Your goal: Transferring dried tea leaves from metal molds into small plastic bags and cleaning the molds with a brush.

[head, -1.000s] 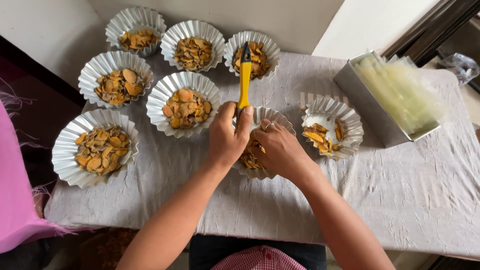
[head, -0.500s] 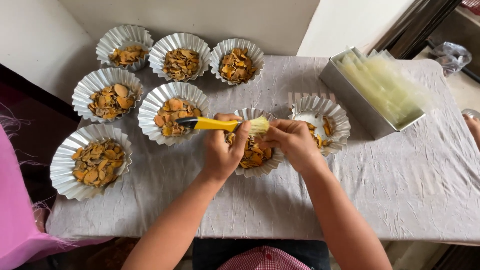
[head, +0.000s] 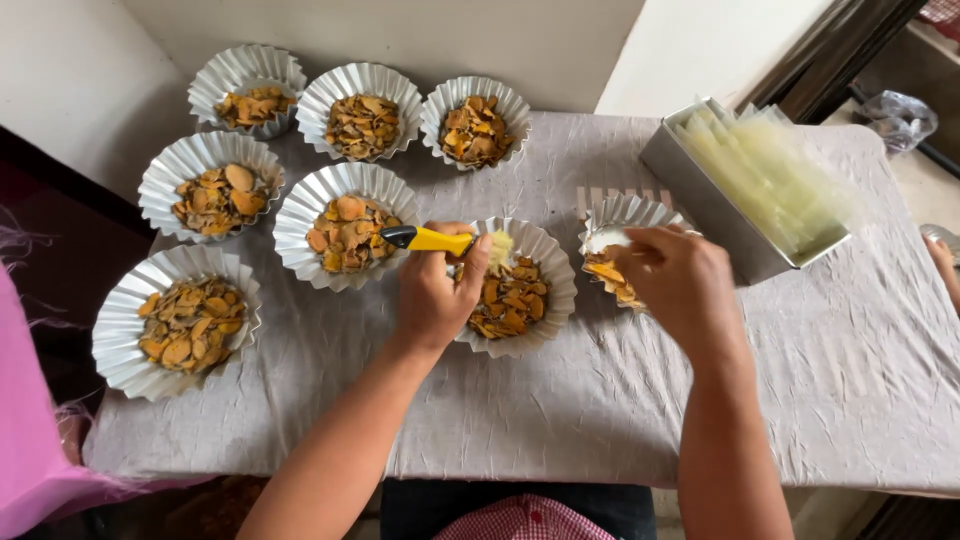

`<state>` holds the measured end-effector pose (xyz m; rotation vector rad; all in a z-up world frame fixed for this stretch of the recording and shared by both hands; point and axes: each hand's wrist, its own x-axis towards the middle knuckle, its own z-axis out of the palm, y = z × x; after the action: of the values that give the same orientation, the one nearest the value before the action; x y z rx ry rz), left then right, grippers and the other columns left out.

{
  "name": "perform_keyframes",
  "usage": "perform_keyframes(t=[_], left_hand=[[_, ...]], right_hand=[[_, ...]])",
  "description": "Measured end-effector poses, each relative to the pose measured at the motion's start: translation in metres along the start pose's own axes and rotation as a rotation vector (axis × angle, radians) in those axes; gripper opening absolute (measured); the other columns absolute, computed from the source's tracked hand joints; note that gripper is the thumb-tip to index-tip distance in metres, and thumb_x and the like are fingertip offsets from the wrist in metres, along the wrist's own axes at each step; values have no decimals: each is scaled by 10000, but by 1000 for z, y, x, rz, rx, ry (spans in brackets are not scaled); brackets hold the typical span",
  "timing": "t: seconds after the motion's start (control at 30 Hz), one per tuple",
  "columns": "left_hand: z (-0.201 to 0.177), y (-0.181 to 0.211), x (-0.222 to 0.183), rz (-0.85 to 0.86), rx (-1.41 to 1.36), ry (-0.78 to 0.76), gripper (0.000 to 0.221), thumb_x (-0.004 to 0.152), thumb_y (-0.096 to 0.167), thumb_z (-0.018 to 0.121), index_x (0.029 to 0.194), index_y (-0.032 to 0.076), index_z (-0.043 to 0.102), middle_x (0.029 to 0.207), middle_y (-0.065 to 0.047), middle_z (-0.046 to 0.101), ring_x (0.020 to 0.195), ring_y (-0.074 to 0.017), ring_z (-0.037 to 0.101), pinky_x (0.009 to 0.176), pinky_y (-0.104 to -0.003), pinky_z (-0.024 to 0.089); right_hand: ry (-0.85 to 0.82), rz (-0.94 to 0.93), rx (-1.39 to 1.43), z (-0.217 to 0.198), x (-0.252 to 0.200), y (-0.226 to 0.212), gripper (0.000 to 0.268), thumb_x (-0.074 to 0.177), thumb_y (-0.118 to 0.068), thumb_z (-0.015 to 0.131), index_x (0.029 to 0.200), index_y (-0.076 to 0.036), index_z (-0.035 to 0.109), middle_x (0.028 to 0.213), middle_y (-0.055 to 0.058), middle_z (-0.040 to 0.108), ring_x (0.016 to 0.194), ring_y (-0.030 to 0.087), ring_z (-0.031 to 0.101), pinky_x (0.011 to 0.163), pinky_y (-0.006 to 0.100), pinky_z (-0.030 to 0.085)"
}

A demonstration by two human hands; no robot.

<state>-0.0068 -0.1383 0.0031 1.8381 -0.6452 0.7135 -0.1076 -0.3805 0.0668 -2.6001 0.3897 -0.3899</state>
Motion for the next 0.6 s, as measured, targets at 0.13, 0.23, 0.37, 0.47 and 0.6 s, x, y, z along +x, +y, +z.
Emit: perform_keyframes(t=[0.13, 0.23, 0.37, 0.47, 0.6], left_hand=[[6, -4, -5, -60, -22, 58, 199, 1010, 309, 699, 1044, 117, 659, 759, -40, 617, 641, -194, 651, 625, -323, 579], [-4, 5, 3, -78, -27, 68, 185, 1020, 278, 695, 1049, 101, 649, 760, -57, 616, 638, -195, 635, 634, -325, 575], [-3, 1, -2, -92, -14, 63, 206, 1012, 310, 704, 1039, 111, 658, 744, -47, 613, 632, -197, 638, 631, -339, 577], [-5, 6, -1, -110, -42, 46, 211, 1003, 315, 712, 1037, 115, 654, 737, -50, 609, 640, -196, 641, 633, -346, 576], [-8, 14, -5, -37, -262, 104, 154, 1007, 235, 692, 1043, 91, 651, 797, -31, 615, 661, -162, 613, 665, -287, 548]], right_hand=[[-276, -199, -29, 32, -8, -72, 235, 937, -222, 665, 1096, -116, 802, 989, 154, 778, 964, 361, 734, 902, 469, 583], [-358, -355, -247, 82, 1, -72, 223, 964, -276, 636, 1068, -154, 791, 989, 99, 754, 963, 269, 731, 932, 394, 583], [-349, -383, -219, 90, 1, -64, 194, 963, -274, 663, 1042, -141, 779, 1015, 121, 716, 979, 296, 713, 907, 429, 588], [-279, -309, 40, 86, -1, -56, 194, 872, -304, 750, 951, -126, 741, 944, 144, 693, 959, 387, 690, 773, 520, 584], [-243, 14, 660, 71, 3, -57, 151, 859, -139, 767, 944, -14, 770, 810, 161, 765, 762, 245, 762, 738, 379, 628]])
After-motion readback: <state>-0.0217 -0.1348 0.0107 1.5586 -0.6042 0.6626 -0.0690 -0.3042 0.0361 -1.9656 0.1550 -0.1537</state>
